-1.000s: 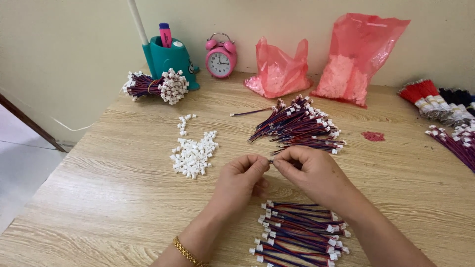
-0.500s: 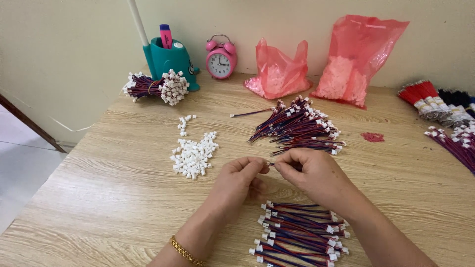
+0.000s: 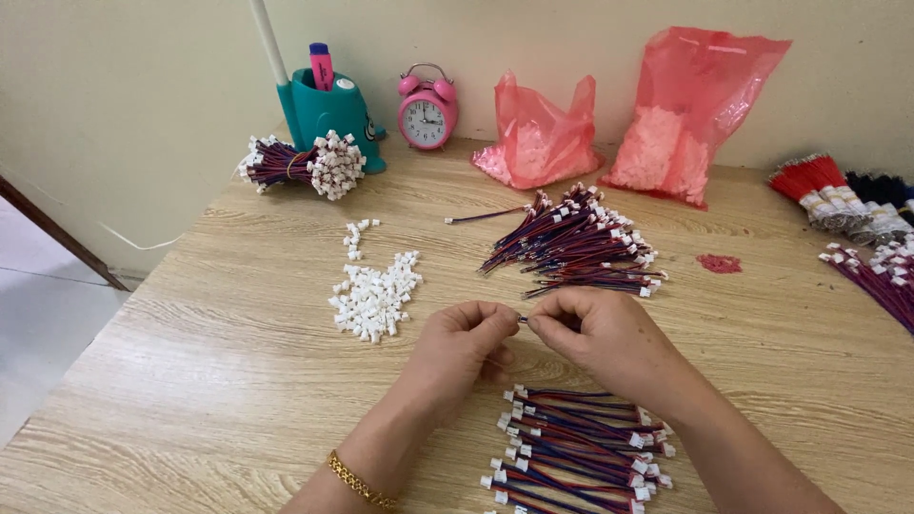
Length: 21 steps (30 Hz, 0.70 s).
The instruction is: Assembling small electronic wire connectors by manually attaching plastic housings to wire bundles.
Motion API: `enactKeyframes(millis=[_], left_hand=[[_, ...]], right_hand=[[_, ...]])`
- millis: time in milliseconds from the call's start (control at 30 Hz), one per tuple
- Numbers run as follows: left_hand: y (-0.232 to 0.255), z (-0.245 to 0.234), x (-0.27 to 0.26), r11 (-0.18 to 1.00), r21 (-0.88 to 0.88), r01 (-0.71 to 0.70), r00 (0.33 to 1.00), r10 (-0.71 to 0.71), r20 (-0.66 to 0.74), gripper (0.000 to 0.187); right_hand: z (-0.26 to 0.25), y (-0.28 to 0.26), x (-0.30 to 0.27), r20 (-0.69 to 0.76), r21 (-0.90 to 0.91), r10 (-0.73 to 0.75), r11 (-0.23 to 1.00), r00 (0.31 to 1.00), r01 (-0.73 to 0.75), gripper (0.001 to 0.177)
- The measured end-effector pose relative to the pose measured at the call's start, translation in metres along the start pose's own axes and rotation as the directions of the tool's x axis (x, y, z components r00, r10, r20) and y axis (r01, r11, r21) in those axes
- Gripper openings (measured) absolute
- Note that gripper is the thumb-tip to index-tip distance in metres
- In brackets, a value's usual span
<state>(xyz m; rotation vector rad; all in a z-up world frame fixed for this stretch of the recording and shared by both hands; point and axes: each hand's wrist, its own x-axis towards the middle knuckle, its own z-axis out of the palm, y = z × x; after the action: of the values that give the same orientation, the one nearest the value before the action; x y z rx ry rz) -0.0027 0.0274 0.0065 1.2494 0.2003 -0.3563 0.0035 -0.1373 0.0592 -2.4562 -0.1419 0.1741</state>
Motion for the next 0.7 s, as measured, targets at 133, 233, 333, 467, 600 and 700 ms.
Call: enactKeyframes(millis=[133, 233, 333, 467, 600, 700], left_hand=[[0.001, 0.003, -0.003, 1.0, -0.004, 0.002, 1.0, -0.002, -0.005, 0.013], [0.002, 0.008, -0.007, 1.0, 0.015, 0.019, 0.999, -0.019, -0.051, 0.012], [-0.015, 0.008, 0.007, 0.988, 0.122, -0.097, 0.988, 0.111, -0.108, 0.02], [-0.025, 0.007, 0.014, 0.919, 0.323, -0.226, 0.954, 0.276, -0.118, 0.022], [-0.002, 0.001, -0.01, 0.785, 0.55, -0.285, 0.934, 0.356, -0.024, 0.021], [0.04, -0.041, -0.011, 0.444, 0.816, -0.37, 0.851, 0.514, 0.107, 0.027]], right_hand=[[0.006, 0.013, 0.007, 0.001, 0.01, -0.065, 0.998, 0.998, 0.065, 0.015], [0.003, 0.008, 0.004, 0.012, -0.009, -0.036, 0.999, 0.999, 0.036, 0.015], [0.006, 0.014, 0.009, -0.018, 0.172, -0.118, 0.978, 0.993, 0.119, 0.017], [0.015, 0.022, 0.018, -0.032, 0.199, -0.081, 0.976, 0.996, 0.086, 0.019], [0.014, 0.029, 0.014, -0.04, 0.155, -0.003, 0.988, 0.999, 0.009, 0.02], [0.014, 0.039, 0.02, -0.042, 0.071, -0.001, 0.997, 0.999, 0.004, 0.019]])
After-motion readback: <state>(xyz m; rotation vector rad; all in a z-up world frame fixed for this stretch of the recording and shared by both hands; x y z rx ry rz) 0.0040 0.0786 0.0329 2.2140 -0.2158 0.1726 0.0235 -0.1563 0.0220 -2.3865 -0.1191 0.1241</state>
